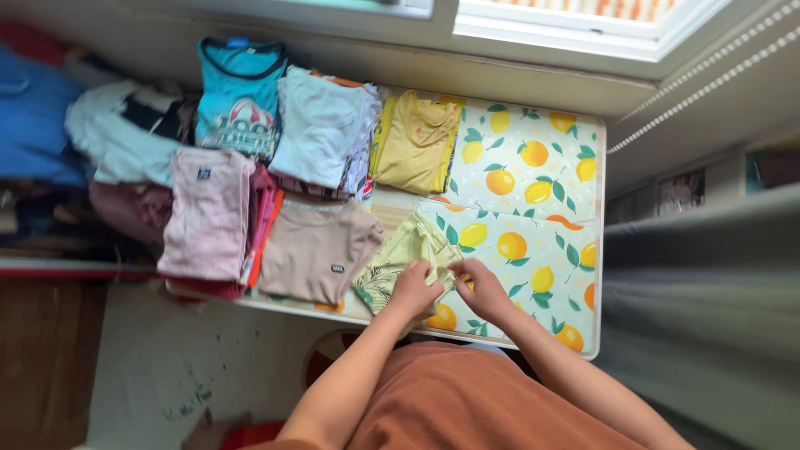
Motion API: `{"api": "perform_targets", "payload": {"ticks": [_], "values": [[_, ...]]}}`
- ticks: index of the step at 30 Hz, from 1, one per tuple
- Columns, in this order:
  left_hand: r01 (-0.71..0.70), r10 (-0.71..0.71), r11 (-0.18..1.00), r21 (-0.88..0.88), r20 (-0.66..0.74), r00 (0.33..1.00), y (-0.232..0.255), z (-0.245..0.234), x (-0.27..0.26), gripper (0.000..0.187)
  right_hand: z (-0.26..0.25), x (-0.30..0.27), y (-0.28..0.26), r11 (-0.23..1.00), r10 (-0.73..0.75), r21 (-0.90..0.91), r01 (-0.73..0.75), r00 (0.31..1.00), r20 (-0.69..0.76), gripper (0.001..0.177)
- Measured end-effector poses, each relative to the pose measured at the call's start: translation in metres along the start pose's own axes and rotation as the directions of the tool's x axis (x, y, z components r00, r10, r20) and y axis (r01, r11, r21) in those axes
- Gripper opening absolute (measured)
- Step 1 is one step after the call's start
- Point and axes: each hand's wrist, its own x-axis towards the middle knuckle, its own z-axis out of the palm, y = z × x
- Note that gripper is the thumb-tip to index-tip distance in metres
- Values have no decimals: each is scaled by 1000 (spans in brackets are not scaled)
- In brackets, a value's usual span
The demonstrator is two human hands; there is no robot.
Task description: The person retrieves t-shirts from a drawer, folds them one by one on a lemon-patterned folding board, and places the folded items back into the drawer. The person handles several t-shirts, including yellow and light green ones, smoothing and folding them before stacking them in the drawer.
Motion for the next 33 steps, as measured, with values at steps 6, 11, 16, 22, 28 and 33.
{"api": "perform_targets", "payload": {"ticks": [6, 11, 16, 22, 28, 33], "values": [[-20, 45, 969, -247, 94, 995, 64, -47, -70, 26, -35, 22, -56, 756, -558, -143, 639, 743, 369, 63], [47, -57, 991, -128, -81, 995, 90, -66, -133, 25, -24, 37, -73, 700, -575, -24, 713, 584, 573, 30], [142, 43, 953, 268, -583, 812, 58, -84, -209, 17, 4, 23, -107, 922, -252, -33, 386, 663, 705, 21], [507, -465, 850, -143, -657, 594, 25, -103, -317, 18, 59, 9, -152, 808, -517, 126, 575, 591, 620, 30], [277, -582, 811, -515, -761, 288, 34, -119, -394, 35, 111, -18, -214, 811, -391, 23, 585, 511, 766, 30], [253, -416, 902, -350, -862, 290, 30, -143, -487, 36, 159, -17, -255, 561, -141, -19, 827, 118, 983, 46]]}}
